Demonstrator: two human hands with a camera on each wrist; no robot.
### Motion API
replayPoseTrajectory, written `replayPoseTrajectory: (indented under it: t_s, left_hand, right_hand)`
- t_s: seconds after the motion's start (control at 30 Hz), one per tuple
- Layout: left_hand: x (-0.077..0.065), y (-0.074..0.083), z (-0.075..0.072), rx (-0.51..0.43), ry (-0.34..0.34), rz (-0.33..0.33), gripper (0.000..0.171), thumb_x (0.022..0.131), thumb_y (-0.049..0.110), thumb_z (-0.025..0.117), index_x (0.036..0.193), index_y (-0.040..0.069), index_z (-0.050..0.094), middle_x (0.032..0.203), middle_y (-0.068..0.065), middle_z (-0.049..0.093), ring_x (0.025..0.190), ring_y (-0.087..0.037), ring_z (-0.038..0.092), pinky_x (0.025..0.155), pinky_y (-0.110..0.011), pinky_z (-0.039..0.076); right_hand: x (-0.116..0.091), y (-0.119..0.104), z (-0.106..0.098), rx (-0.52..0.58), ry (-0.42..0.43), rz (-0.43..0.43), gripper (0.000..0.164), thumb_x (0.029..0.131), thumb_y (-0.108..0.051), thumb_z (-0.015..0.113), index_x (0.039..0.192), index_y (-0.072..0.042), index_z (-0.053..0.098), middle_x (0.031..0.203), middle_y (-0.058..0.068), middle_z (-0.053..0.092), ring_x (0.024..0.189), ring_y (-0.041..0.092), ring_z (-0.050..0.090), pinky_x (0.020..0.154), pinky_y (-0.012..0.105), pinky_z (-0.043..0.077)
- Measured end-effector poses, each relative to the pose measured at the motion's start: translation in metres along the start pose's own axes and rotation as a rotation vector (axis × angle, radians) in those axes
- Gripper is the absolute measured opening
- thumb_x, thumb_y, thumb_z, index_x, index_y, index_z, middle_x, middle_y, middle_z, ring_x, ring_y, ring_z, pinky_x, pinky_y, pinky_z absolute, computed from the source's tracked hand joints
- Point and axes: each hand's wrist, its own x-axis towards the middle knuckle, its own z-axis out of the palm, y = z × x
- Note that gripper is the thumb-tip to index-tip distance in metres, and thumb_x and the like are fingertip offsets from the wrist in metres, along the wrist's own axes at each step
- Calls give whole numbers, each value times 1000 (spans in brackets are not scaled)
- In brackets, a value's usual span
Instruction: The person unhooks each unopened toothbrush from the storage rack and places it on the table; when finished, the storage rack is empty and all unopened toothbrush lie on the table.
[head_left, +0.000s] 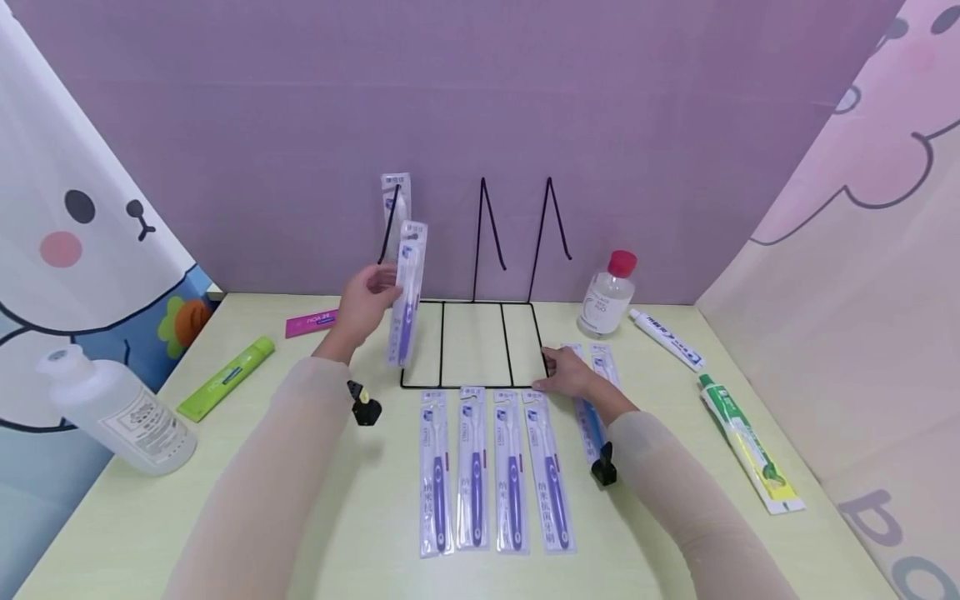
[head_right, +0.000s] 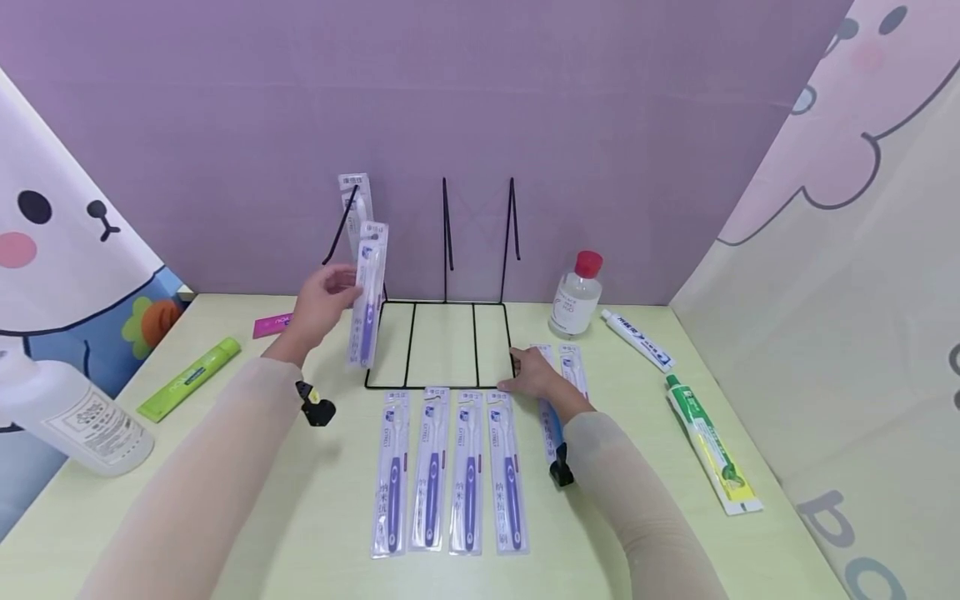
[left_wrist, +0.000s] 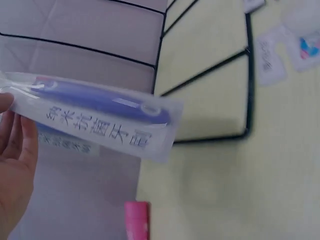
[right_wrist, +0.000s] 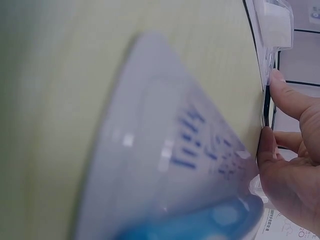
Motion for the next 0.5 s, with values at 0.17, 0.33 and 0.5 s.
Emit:
replayPoseTrajectory:
  t_s: [0.17,0.33,0.5]
  left_hand:
    - [-15,-29,-20,39,-85,-123,39,87,4,58,124,3,49,111,-16,54,98,-26,53,76,-33,50]
    - [-33,-54,-39,64,-145,-223,43,88,5,56,128,2,43,117,-17,50,102,-29,51,76,-33,50]
    - [-45,-78,-51,55,-202,-329,43,89,4,54,128,-4,38,119,-23,47,100,-32,53,77,-33,50]
  right_hand:
    - [-1,0,0,-8,4,0,83,75,-30,74,139,0,29,122,18,46,112,29,43,95,40,35]
    - [-2,-1,0,0,6,-16,83,75,-29,74,138,1,30,122,19,46,112,30,43,95,41,35]
    - [-1,0,0,1,3,-9,83,76,-31,73,139,0,29,123,18,46,112,29,43,95,40,36]
